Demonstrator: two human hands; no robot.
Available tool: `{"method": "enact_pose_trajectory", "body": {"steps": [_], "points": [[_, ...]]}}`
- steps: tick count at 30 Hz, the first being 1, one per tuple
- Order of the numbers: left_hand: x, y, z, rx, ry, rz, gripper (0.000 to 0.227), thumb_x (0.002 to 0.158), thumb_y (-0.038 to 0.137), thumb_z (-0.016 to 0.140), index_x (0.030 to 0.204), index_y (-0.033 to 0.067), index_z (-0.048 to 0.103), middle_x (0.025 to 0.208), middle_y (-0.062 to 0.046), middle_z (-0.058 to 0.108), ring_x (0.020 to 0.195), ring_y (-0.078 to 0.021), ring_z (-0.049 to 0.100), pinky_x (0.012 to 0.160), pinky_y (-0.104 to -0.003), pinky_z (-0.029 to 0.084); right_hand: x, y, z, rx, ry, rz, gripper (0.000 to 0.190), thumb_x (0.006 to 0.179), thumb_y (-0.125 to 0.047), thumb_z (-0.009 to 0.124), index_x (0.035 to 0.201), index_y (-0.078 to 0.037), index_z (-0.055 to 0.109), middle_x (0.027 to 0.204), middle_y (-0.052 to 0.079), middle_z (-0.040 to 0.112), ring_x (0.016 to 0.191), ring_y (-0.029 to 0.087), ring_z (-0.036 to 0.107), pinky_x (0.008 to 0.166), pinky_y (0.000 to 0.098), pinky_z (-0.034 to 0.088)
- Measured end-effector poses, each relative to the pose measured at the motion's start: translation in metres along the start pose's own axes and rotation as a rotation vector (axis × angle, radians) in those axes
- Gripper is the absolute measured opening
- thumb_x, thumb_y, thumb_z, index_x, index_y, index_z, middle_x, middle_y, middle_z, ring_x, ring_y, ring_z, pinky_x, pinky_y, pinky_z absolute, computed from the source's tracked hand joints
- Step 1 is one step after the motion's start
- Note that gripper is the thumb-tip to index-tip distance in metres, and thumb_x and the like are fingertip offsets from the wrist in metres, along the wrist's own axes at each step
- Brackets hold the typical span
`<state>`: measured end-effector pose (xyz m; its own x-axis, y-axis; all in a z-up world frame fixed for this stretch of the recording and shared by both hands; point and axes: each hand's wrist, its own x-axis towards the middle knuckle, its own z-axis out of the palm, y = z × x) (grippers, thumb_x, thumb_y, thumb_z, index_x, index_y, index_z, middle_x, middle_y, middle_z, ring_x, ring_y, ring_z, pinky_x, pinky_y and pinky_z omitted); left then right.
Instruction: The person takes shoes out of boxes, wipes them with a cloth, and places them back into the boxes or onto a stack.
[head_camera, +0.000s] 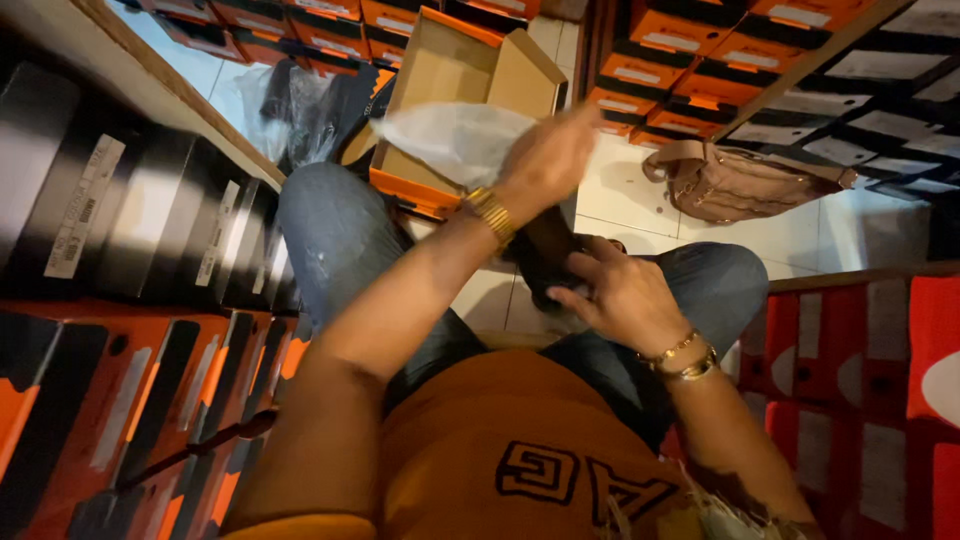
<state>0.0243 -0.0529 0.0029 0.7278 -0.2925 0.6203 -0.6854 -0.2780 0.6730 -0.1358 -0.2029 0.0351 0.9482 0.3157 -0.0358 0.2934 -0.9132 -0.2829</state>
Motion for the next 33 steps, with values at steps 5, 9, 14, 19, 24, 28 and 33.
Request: {"method": "enact_pose_trajectory", "body": {"steps": [5,9,14,19,24,28,33], "points": [[-0.031,0.016,0.009,0.314,0.081,0.298,0.018,0.106,0.018,0.051,0.121,0.0150,0.061,0.100,-0.006,0.067,0.095,-0.0240,0.072,0.082,-0.031,0.058,0.010,0.032,-0.004,0.364,0.152,0.103,0.034,0.084,-0.036,0.084,0.102,-0.010,0.071,0.096,0.015,0.073,0.098,0.039,0.072,0.081,0.0456,0.057],[-0.063,0.022,-0.009,0.154,-0.111,0.231,0.020,0.105,0.016,0.051,0.119,0.0073,0.061,0.099,-0.015,0.066,0.090,-0.0364,0.070,0.075,-0.044,0.059,0.015,0.049,0.014,0.344,0.286,0.141,0.025,0.086,-0.032,0.086,0.098,-0.014,0.072,0.096,0.008,0.071,0.094,0.028,0.069,0.081,0.0416,0.053],[-0.070,0.051,0.026,-0.053,-0.235,0.203,0.031,0.103,0.017,0.049,0.133,0.0180,0.058,0.107,-0.005,0.070,0.098,-0.0327,0.072,0.088,-0.041,0.059,0.031,0.079,0.074,-0.066,0.116,0.211,0.027,0.072,-0.030,0.081,0.086,-0.008,0.077,0.083,0.013,0.075,0.086,0.041,0.073,0.077,0.0502,0.059],[-0.079,0.050,0.008,-0.144,-0.313,0.104,0.023,0.109,0.023,0.046,0.126,0.0137,0.060,0.104,-0.009,0.071,0.093,-0.0345,0.073,0.082,-0.039,0.060,0.033,0.082,0.089,0.172,0.230,0.162,0.046,0.069,-0.017,0.079,0.108,0.005,0.068,0.103,0.027,0.068,0.103,0.054,0.064,0.089,0.0601,0.054],[-0.100,0.025,0.000,0.099,-0.201,0.047,0.025,0.101,0.035,0.059,0.120,0.0185,0.061,0.107,-0.005,0.066,0.096,-0.0303,0.071,0.079,-0.041,0.059,0.059,0.078,0.113,0.153,0.354,0.143,0.042,0.074,-0.021,0.081,0.108,0.000,0.068,0.101,0.021,0.067,0.107,0.047,0.064,0.090,0.0560,0.054],[-0.090,-0.002,-0.040,0.279,-0.054,-0.065,0.045,0.082,0.035,0.078,0.122,0.0215,0.060,0.114,-0.002,0.056,0.098,-0.0310,0.067,0.082,-0.047,0.056,0.068,0.056,0.094,0.164,0.430,0.115,0.033,0.083,-0.032,0.081,0.094,-0.002,0.075,0.086,0.023,0.069,0.097,0.047,0.065,0.080,0.0571,0.054],[-0.119,-0.031,0.003,0.242,-0.146,-0.062,0.025,0.095,0.024,0.060,0.119,0.0204,0.058,0.108,-0.005,0.056,0.101,-0.0332,0.065,0.096,-0.052,0.048,0.080,0.074,0.118,0.244,0.540,0.137,0.033,0.078,-0.021,0.083,0.103,-0.002,0.071,0.095,0.023,0.068,0.098,0.050,0.064,0.078,0.0584,0.055]]}}
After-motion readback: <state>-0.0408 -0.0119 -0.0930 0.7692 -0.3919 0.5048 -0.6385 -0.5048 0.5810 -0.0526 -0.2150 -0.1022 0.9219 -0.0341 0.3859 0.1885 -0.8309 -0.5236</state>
